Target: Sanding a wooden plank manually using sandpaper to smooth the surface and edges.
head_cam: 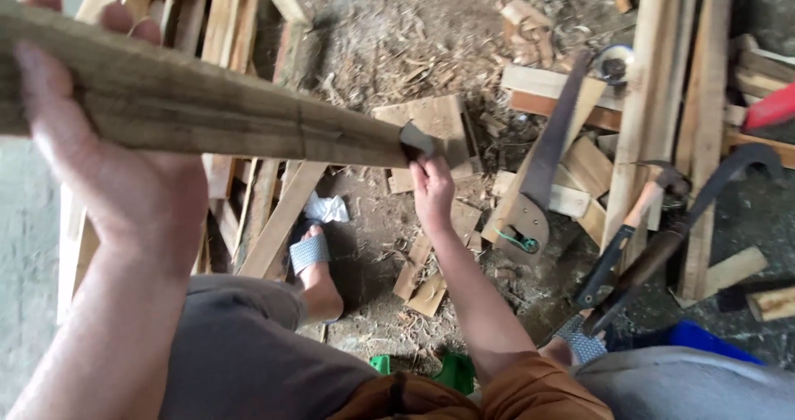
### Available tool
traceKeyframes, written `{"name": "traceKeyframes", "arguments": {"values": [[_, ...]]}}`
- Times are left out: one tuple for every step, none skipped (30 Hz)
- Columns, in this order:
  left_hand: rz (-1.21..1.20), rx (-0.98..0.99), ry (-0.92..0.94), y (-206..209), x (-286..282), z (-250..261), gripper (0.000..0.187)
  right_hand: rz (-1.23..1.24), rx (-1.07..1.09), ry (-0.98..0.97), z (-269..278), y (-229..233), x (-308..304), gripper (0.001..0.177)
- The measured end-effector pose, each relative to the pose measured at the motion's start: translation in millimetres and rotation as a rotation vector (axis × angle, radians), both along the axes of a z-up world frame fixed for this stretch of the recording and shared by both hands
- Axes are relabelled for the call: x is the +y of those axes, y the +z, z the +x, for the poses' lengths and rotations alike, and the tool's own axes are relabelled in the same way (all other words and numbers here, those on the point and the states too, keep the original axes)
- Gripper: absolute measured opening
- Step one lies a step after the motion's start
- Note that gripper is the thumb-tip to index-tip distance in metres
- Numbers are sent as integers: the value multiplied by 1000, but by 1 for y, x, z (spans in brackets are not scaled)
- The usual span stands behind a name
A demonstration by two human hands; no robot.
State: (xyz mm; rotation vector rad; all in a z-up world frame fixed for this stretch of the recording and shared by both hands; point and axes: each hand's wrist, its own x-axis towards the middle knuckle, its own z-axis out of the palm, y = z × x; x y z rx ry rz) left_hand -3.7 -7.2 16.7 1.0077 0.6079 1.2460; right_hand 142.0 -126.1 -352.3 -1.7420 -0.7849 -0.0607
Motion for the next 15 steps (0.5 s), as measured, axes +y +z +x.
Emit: {"name": "traceKeyframes", "arguments": {"values": [[-23,0,-27,0,0,-1,81,-11,-26,-5,0,1,-1,12],[-20,0,-22,2,-1,2,81,-8,-26,1,-1,-5,0,12],[-46,-24,8,4,-3,6,82,-57,-83,-10,-2,-10,0,14],[-73,-50,38,7,-4,9,83,-106,-141,-21,-3,-15,0,17],[-69,-51,43,9,-6,10,83,-102,-142,-17,-2,-9,-1,17],[-74,-39,57,10,-7,12,80,-83,-79,7,-2,-3,-3,10],[-80,-26,72,11,-9,13,78,-64,-17,30,-2,3,-5,5],[-81,-24,74,10,-9,13,78,-65,-15,33,-2,13,-6,5],[-41,-25,47,8,-10,12,74,-24,155,51,-1,24,-7,12],[-1,-27,21,6,-10,11,70,16,325,70,0,34,-8,19],[-3,-25,24,4,-10,10,70,15,326,72,3,36,-7,19],[20,-31,-24,2,-9,9,66,61,228,81,6,39,-5,17],[43,-37,-72,0,-9,7,63,107,129,89,9,42,-4,15],[43,-36,-69,0,-9,8,63,107,130,91,9,54,-3,15],[5,-57,-55,0,-9,8,65,73,-47,90,8,66,-2,7]]}}
